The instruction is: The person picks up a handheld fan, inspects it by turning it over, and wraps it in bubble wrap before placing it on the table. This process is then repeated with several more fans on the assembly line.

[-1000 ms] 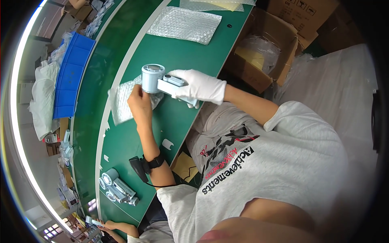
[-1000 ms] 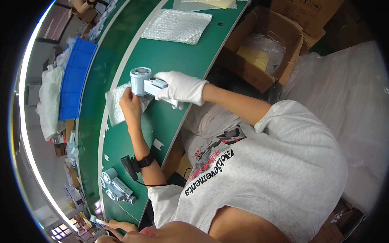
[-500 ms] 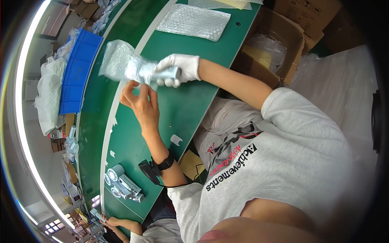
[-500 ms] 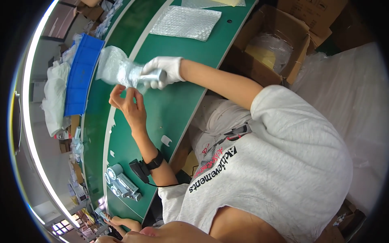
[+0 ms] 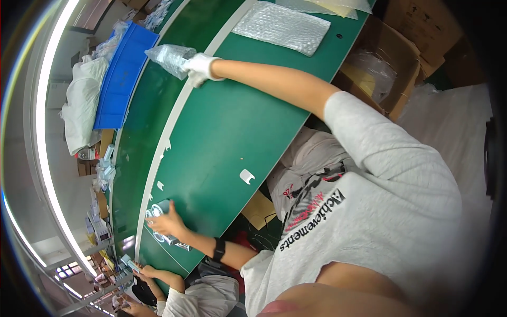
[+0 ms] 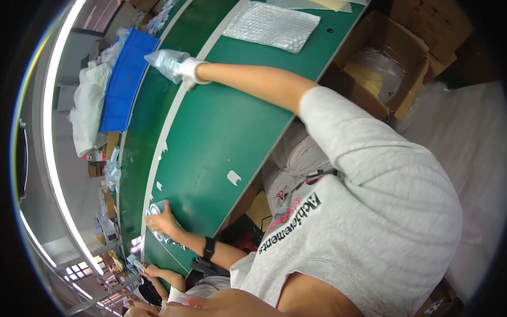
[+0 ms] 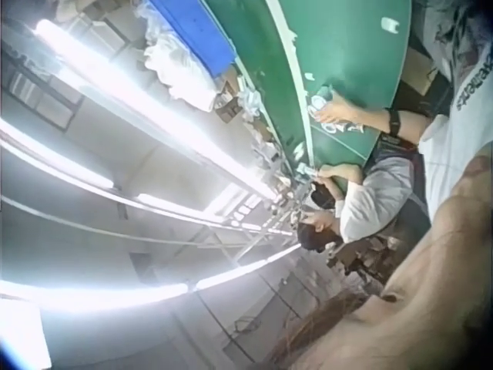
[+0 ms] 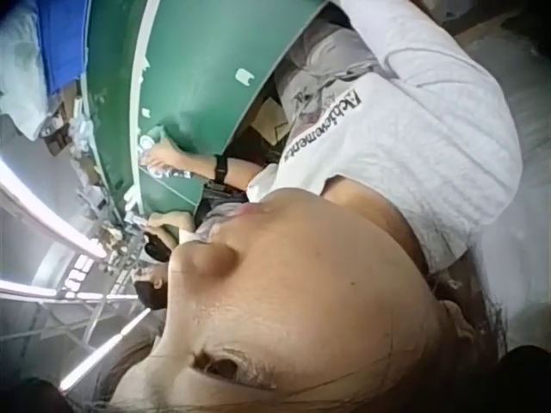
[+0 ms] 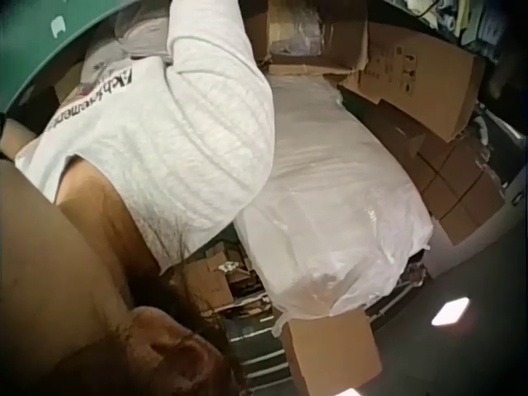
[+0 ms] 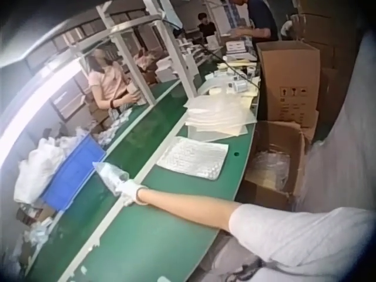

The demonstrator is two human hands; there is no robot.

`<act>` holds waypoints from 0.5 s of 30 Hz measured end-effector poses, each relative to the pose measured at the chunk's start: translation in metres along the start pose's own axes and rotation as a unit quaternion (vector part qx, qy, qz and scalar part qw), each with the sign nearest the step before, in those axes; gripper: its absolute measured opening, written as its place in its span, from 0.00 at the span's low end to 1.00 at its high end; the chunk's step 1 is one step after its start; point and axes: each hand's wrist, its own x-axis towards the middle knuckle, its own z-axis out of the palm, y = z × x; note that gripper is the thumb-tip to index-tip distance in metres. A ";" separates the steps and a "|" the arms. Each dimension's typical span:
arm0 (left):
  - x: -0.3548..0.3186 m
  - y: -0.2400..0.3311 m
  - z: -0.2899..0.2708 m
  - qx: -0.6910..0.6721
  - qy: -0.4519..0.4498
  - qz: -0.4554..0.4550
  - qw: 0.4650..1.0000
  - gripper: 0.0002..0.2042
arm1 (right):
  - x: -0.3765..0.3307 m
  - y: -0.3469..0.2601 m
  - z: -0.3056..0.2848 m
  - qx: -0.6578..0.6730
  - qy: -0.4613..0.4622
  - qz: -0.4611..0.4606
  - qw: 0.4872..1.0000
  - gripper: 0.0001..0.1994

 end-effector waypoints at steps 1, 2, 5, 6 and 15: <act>-0.008 -0.026 0.012 0.006 0.002 -0.006 1.000 0.35 | -0.008 0.009 0.003 0.001 -0.008 0.000 1.000 0.20; -0.018 -0.052 0.025 0.065 0.028 0.067 0.995 0.35 | -0.023 0.020 0.007 0.067 -0.053 -0.046 0.995 0.19; -0.026 -0.063 0.023 0.150 0.061 0.153 0.975 0.32 | -0.040 0.032 0.006 0.128 -0.139 -0.072 0.979 0.18; -0.028 -0.061 0.014 0.175 0.077 0.162 0.968 0.30 | -0.045 0.034 0.004 0.122 -0.186 -0.060 0.973 0.19; -0.036 0.081 -0.035 -0.397 -0.130 0.146 0.897 0.20 | -0.113 -0.007 0.037 0.058 -0.212 -0.002 0.976 0.27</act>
